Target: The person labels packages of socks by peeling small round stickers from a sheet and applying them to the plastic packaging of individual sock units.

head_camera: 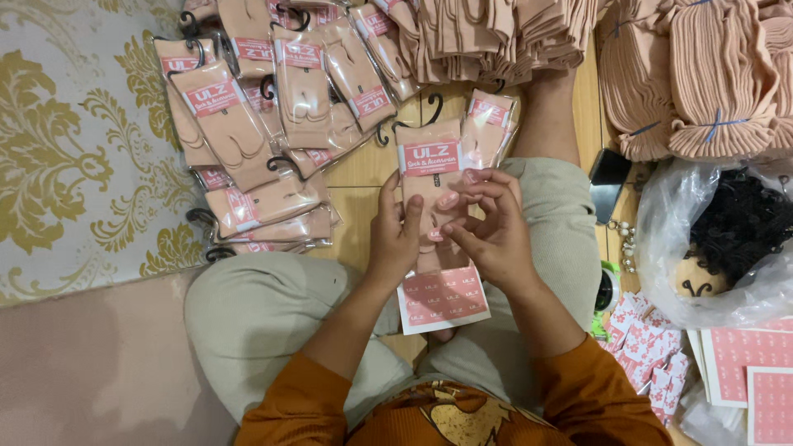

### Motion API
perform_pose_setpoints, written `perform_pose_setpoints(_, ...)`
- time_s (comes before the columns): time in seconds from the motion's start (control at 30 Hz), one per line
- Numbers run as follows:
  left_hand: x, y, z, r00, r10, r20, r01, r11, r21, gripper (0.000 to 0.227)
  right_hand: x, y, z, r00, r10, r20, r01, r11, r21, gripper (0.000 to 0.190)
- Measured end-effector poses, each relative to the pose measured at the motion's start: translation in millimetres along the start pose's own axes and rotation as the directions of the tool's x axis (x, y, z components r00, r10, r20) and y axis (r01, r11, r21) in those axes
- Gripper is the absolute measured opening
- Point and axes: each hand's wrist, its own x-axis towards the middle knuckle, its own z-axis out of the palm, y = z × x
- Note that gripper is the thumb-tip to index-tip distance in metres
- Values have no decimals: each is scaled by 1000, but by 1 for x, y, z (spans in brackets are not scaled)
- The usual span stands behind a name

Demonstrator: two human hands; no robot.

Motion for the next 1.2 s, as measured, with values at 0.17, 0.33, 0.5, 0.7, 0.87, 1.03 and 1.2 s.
perform_pose_setpoints(0.17, 9, -10, 5, 989, 146, -8, -144, 985, 92, 53, 0, 4, -6, 997, -78, -1, 77, 987, -138, 46)
perform_pose_setpoints(0.33, 17, -11, 17, 997, 72, 10, -73, 993, 95, 54, 0, 13, -22, 991, -136, 0, 130, 948, -290, 54)
perform_pose_setpoints(0.5, 53, -37, 50, 998, 52, -40, -48, 994, 93, 55, 16, 18, -55, 884, -459, 90, 323, 460, -827, 85)
perform_pose_setpoints(0.7, 122, -13, 4, 995, 81, 58, -90, 983, 159, 64, 74, 89, -116, 966, -19, -256, -80, 924, -374, 135)
perform_pose_setpoints(0.87, 199, -69, -117, 871, 204, -448, 363, 349, 864, 117, 80, 79, -94, 937, -164, -309, -181, 530, -829, 110)
perform_pose_setpoints(1.03, 168, -18, -100, 917, 141, -373, 237, 558, 795, 107, 84, 88, -74, 930, -213, -300, 39, 868, -494, 72)
perform_pose_setpoints(1.2, 110, 0, -24, 979, -143, -147, 181, 938, 295, 97, 69, 71, -27, 963, -132, -233, 129, 991, -28, 54)
